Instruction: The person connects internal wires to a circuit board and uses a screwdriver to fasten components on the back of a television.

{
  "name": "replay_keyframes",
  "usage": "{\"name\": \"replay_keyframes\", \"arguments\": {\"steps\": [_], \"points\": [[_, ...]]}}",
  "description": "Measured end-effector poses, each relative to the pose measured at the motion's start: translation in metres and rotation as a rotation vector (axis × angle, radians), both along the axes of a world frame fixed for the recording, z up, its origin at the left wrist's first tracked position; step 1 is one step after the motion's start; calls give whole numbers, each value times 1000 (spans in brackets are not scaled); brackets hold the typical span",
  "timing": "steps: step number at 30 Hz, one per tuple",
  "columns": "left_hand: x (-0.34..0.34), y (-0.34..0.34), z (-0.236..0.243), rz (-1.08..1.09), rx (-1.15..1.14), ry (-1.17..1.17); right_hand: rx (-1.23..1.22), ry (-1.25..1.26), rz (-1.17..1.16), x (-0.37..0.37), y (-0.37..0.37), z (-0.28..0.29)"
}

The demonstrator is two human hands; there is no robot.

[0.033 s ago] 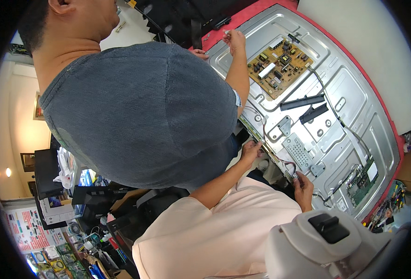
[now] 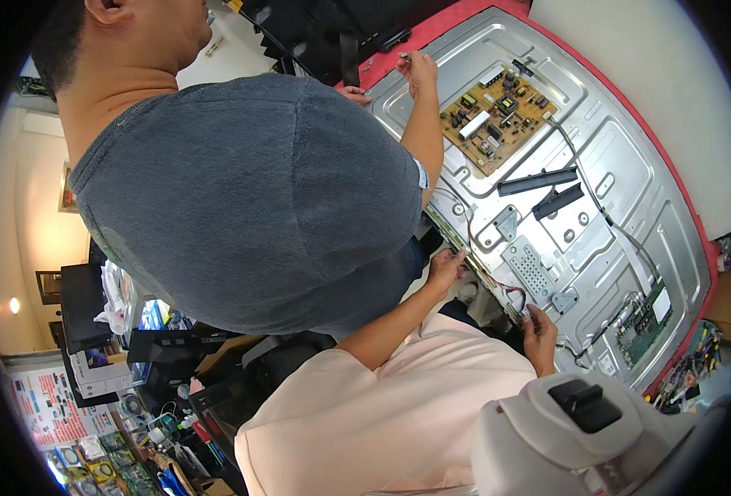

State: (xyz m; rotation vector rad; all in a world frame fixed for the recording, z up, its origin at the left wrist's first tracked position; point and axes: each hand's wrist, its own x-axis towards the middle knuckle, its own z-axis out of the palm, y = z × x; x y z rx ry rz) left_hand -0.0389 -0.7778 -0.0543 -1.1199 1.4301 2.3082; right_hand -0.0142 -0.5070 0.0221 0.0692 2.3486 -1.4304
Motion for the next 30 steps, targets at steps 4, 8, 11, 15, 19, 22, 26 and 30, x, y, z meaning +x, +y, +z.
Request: {"name": "replay_keyframes", "arguments": {"steps": [4,8,11,15,19,22,26,30], "points": [[5,0,13,18,-45,-51,-30,-46,-50,3,2,-2],[37,0,1,26,-377,-31,-130,-111,-82,5,-8,12],[32,27,30,-191,-344,119,-278,-82,-128,6,8,10],[15,59,59,-665,-18,248,-477,-150,-221,-1,7,37],[-13,90,112,-777,330,156,-526,-220,-254,-8,20,68],[-19,127,126,-906,360,193,-526,-132,-294,9,52,79],[-16,164,128,-1051,248,186,-502,-68,-386,34,76,81],[-6,203,127,-1134,268,152,-632,18,-452,54,105,71]]}}
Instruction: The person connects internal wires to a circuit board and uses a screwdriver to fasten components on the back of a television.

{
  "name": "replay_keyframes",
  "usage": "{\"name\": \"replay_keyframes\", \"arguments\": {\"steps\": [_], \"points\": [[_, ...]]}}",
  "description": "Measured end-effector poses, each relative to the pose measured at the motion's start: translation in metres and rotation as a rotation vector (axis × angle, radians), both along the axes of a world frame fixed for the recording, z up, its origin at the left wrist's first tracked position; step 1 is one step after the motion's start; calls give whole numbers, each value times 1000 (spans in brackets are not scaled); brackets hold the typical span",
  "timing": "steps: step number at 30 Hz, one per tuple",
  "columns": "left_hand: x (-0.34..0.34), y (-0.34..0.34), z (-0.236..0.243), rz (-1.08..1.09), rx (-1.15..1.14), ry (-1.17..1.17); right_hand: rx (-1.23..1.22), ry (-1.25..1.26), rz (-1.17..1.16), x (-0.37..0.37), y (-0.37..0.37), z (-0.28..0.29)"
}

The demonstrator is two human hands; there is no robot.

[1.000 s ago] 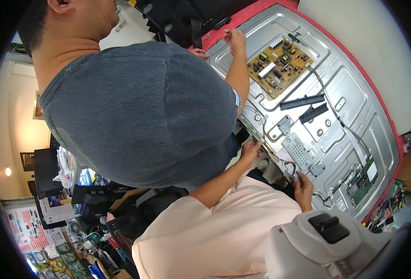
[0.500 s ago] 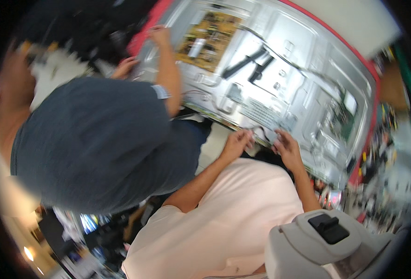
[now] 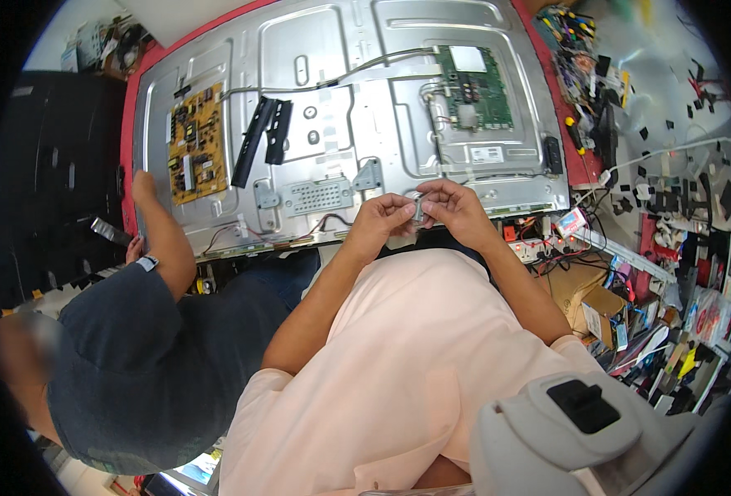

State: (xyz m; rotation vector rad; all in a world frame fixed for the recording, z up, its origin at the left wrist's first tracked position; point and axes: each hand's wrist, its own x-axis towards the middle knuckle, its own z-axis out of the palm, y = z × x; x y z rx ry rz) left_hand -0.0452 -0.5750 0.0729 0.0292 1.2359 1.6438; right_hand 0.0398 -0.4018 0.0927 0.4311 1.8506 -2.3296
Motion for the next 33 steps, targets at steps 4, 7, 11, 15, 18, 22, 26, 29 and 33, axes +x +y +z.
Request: {"name": "replay_keyframes", "arguments": {"steps": [4,7,11,15,18,22,26,29,33], "points": [[12,45,5,16,62,-168,-172,-63,-172,21,42,4],[22,79,8,28,39,-179,-229,-62,-218,37,72,-1],[34,113,10,27,-21,-130,-187,-98,-207,52,100,-7],[38,128,4,-2,-53,-97,-163,-161,-213,60,110,-10],[32,137,1,-44,-53,-76,-104,-191,-235,61,112,-14],[25,145,-9,-80,-85,-31,-135,-189,-326,59,104,-27],[24,159,-12,-175,-63,45,-49,-176,-459,68,101,-31],[23,161,-20,-248,-89,142,210,-202,-505,67,91,-29],[18,166,-21,-374,-58,296,770,-104,-385,63,95,-2]]}}
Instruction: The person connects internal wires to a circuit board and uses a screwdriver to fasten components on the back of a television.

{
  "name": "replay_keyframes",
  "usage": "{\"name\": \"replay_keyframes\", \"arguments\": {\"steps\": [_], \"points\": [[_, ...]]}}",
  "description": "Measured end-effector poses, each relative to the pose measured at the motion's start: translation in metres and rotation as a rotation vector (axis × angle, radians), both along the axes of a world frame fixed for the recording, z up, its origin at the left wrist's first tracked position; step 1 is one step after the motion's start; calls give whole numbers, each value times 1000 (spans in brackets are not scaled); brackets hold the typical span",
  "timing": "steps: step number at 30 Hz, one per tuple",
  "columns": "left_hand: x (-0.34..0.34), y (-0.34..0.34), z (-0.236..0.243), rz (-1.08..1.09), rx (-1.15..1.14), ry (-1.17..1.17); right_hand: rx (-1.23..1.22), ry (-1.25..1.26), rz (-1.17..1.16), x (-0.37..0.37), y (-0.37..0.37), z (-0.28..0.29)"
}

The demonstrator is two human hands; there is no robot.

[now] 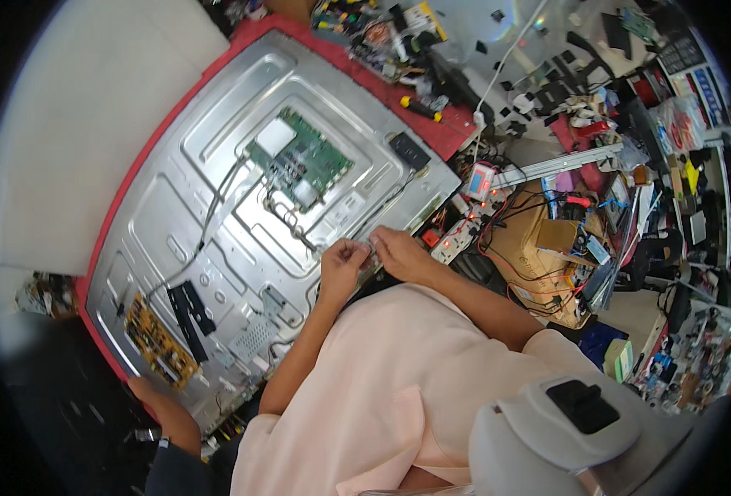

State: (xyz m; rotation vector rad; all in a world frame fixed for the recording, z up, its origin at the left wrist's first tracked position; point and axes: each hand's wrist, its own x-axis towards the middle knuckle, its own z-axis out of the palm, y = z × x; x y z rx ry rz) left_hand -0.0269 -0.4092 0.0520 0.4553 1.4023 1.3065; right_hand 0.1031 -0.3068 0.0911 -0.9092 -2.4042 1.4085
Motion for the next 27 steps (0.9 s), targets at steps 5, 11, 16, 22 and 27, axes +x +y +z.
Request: {"name": "replay_keyframes", "arguments": {"steps": [5,11,16,22,27], "points": [[13,22,16,-10,7,-23,-232,47,-92,20,16,-3],[44,35,6,-120,42,33,-371,75,-61,69,37,-12],[83,60,16,-89,-24,-132,-687,203,-110,115,58,-19],[110,74,18,-51,-31,-199,-840,272,-136,142,72,-28],[112,89,12,-111,2,-28,-714,254,-112,141,86,-38]]}}
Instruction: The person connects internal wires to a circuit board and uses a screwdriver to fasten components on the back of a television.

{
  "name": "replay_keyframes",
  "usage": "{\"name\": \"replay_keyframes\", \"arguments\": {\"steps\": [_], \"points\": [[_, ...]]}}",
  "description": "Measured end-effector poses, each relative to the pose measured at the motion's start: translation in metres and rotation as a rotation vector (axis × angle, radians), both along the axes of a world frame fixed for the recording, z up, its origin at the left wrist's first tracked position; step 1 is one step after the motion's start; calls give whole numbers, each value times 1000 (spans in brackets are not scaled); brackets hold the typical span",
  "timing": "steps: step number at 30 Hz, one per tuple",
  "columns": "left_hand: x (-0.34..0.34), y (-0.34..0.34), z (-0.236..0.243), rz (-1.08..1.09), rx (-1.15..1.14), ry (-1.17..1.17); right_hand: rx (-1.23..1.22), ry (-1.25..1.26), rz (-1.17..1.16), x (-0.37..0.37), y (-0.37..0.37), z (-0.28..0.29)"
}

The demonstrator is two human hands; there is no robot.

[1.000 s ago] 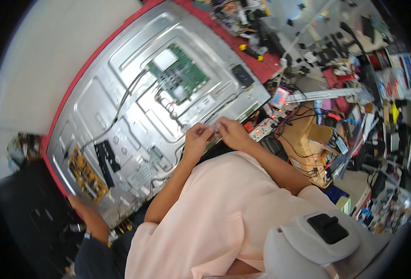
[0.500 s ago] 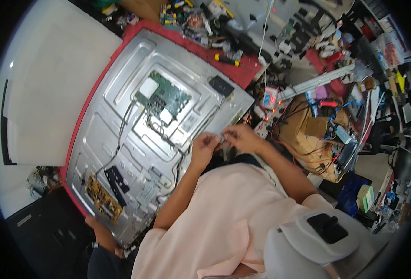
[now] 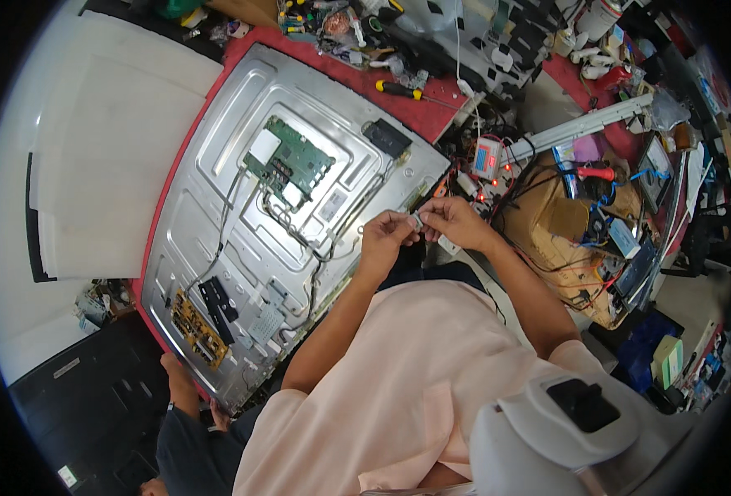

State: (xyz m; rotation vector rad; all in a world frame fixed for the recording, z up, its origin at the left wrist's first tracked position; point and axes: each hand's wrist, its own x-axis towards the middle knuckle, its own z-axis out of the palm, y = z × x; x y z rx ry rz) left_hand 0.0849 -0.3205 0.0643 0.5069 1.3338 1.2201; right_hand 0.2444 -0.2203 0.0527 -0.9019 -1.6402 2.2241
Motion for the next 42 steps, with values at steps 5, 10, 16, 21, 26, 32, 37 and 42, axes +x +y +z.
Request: {"name": "replay_keyframes", "arguments": {"steps": [5,10,16,21,26,32,37,42], "points": [[-17,26,-3,-48,-53,171,334,-211,64,-21,19,9],[-34,71,-24,-116,-30,283,269,-215,-95,-37,53,-17],[-53,112,-45,-163,-53,248,244,-225,-195,-53,80,-29],[-52,125,-40,-184,163,768,48,-212,-232,-59,93,-40],[-64,133,-37,-238,466,1215,-120,-243,-192,-61,105,-41],[-76,140,-45,-247,513,1275,-88,-255,-206,-67,110,-49],[-75,160,-51,-257,307,1342,569,-449,-440,-74,127,-57],[-72,175,-55,-358,195,1405,598,-447,-287,-77,137,-70]]}}
